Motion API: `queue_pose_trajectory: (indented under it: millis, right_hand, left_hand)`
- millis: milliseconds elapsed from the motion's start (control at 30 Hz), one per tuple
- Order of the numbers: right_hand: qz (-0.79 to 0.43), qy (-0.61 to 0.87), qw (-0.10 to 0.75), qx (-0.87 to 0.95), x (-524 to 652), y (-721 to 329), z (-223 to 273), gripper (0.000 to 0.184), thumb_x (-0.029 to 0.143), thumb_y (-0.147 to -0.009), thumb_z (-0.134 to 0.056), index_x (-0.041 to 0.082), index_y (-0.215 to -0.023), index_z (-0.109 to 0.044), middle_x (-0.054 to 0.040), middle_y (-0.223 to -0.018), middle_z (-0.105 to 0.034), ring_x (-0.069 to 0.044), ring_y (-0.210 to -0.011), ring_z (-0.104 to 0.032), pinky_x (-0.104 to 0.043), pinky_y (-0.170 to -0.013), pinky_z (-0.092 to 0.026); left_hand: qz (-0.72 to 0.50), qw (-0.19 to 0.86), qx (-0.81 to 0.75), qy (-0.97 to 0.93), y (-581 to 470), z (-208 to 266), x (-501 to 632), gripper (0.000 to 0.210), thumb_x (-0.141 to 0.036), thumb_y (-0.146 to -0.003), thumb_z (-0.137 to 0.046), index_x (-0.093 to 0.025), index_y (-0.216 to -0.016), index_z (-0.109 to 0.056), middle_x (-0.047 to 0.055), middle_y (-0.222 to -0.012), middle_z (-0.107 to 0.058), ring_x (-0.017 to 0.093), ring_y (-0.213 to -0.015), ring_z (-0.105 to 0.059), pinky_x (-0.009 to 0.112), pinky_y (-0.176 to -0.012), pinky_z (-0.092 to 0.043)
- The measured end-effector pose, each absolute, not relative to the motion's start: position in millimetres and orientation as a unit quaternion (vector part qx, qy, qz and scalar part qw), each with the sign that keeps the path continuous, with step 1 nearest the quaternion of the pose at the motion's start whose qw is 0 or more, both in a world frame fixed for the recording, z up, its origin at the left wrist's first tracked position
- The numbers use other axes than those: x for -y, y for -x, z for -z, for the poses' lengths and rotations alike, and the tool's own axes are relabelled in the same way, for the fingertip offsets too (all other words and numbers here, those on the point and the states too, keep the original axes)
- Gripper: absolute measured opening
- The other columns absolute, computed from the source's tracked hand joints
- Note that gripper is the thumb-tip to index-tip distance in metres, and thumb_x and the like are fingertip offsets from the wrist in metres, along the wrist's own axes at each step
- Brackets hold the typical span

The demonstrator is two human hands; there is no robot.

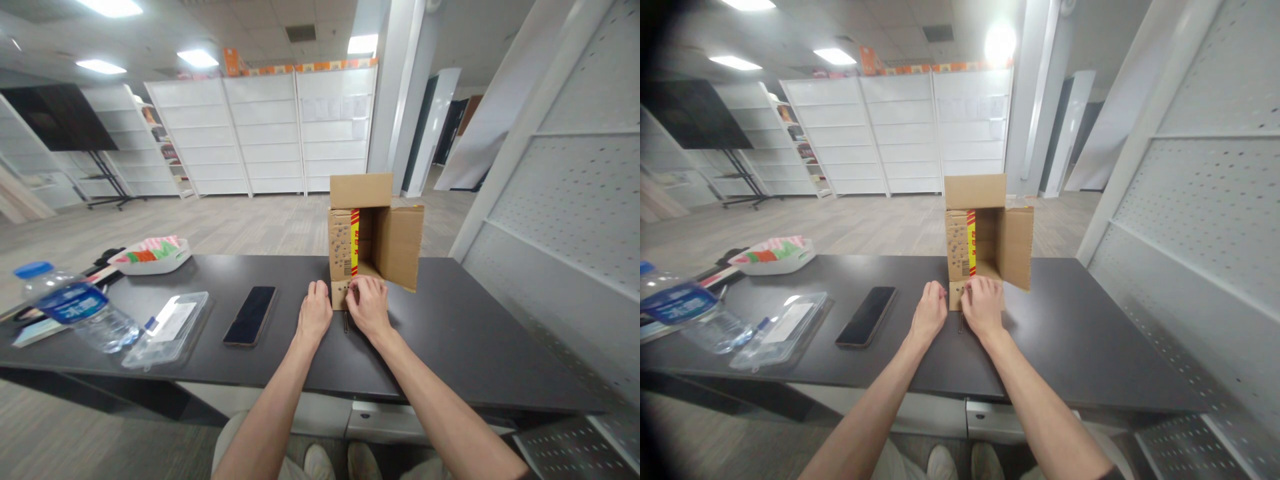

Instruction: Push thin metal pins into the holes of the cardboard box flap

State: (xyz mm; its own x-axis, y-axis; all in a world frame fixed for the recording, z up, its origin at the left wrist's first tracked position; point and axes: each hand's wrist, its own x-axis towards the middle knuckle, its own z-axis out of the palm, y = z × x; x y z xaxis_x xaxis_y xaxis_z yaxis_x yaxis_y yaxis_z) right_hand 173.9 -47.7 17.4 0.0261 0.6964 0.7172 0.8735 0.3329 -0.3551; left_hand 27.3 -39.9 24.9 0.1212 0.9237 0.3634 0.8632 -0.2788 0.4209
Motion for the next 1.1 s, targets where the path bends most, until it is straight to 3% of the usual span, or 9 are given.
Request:
queue_pose_trajectory:
  millis: [900, 1100]
  right_hand:
    - [0.093, 0.494, 0.525, 0.687, 59.1, -181.9, -26.4, 0.007, 0.017, -0.090, -0.053, 0.022, -0.094, -0.054, -0.0050, -0.099, -0.067, -0.023, -0.098, -0.061, -0.038, -0.088, -0.034]
    - [0.030, 0.486, 0.514, 0.706, 69.5, -188.2, -26.3, 0.005, 0.017, -0.089, -0.053, 0.022, -0.089, -0.054, -0.0034, -0.087, -0.062, -0.021, -0.085, -0.057, -0.034, -0.079, -0.040]
  left_hand:
    - [-0.269, 0.054, -0.607, -0.746, -27.9, -27.5, 40.6, 0.014, -0.012, -0.095, -0.038, -0.022, -0.096, -0.048, 0.006, -0.102, -0.057, 0.018, -0.087, -0.064, 0.028, -0.070, -0.046]
    - [-0.270, 0.050, -0.605, -0.747, -27.9, -25.1, 38.9, 0.014, -0.012, -0.094, -0.038, -0.021, -0.096, -0.047, 0.007, -0.102, -0.057, 0.019, -0.086, -0.064, 0.028, -0.070, -0.046]
